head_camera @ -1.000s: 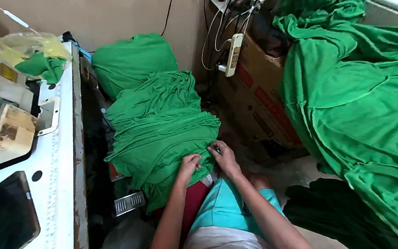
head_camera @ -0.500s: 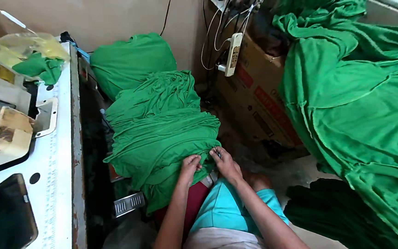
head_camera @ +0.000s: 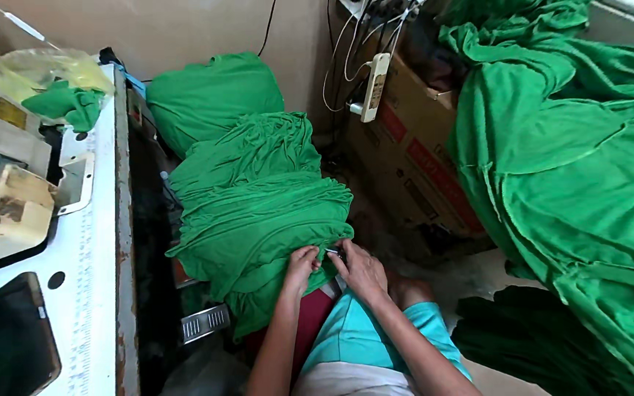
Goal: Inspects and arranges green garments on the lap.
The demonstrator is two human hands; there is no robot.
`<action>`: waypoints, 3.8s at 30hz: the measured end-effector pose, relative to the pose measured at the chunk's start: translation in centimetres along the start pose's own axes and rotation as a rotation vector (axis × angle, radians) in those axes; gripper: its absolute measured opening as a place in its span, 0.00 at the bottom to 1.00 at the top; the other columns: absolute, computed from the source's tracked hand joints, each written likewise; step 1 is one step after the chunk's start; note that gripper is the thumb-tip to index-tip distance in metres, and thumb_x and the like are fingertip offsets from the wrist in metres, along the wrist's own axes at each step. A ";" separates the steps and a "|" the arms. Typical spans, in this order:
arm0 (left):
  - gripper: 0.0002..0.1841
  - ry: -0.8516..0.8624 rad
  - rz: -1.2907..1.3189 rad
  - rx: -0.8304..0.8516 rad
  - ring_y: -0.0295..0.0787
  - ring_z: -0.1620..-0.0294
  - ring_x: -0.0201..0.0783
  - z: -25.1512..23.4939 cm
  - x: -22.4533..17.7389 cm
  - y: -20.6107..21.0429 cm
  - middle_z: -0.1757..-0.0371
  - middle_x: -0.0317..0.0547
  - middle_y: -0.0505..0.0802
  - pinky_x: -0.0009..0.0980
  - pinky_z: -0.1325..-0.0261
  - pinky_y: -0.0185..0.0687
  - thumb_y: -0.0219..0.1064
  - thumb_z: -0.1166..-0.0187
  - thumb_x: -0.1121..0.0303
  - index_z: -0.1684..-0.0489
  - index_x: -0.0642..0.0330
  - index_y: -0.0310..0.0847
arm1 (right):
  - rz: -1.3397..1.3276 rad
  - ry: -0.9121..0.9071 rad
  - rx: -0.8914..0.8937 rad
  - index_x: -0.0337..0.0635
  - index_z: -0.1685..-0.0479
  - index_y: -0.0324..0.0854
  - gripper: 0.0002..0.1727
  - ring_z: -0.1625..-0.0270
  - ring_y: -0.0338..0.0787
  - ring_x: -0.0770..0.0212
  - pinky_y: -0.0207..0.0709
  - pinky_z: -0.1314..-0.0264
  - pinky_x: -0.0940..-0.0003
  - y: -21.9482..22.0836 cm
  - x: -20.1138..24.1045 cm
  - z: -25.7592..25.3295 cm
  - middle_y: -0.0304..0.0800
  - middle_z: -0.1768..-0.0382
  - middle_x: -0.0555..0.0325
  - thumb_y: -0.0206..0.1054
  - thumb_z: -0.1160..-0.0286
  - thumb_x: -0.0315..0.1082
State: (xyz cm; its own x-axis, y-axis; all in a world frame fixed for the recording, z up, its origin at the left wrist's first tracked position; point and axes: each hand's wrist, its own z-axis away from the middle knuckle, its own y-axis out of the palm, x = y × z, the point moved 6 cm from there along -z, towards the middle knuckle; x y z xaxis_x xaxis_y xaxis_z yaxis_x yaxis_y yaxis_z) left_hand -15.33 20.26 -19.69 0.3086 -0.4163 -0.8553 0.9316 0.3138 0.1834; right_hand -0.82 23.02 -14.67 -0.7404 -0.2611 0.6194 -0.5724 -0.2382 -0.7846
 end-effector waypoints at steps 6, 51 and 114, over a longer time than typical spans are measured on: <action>0.10 0.011 0.032 0.002 0.76 0.78 0.25 -0.2 0.1 -0.2 0.74 0.36 0.83 0.21 0.68 0.78 0.56 0.11 0.75 0.56 0.70 0.82 | 0.015 -0.047 -0.015 0.36 0.40 0.84 0.21 0.42 0.92 0.41 0.80 0.36 0.42 0.6 -0.4 -0.1 0.92 0.48 0.42 0.64 0.16 0.45; 0.10 0.052 0.032 -0.006 0.80 0.78 0.26 0.1 -0.1 -0.1 0.75 0.36 0.85 0.23 0.66 0.82 0.56 0.12 0.75 0.55 0.72 0.83 | -0.001 -0.075 -0.020 0.33 0.47 0.85 0.21 0.55 0.95 0.41 0.85 0.49 0.43 0.6 -0.3 0.3 0.93 0.59 0.41 0.62 0.14 0.46; 0.10 0.402 -0.335 -0.035 0.86 0.71 0.29 0.9 -1.2 -0.3 0.63 0.46 0.90 0.26 0.62 0.86 0.60 0.13 0.73 0.50 0.72 0.84 | -0.236 0.043 0.115 0.34 0.31 0.72 0.28 0.49 0.91 0.44 0.83 0.43 0.43 1.9 -1.9 -0.8 0.89 0.51 0.41 0.54 0.11 0.52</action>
State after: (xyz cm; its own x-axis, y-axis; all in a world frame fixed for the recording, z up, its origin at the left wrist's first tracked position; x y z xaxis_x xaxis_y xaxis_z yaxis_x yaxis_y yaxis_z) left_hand -15.77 19.94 -18.30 -0.1099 -0.1403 -0.9840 0.9574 0.2511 -0.1427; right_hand -0.80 23.82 -17.35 -0.6070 -0.1466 0.7811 -0.6889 -0.3929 -0.6091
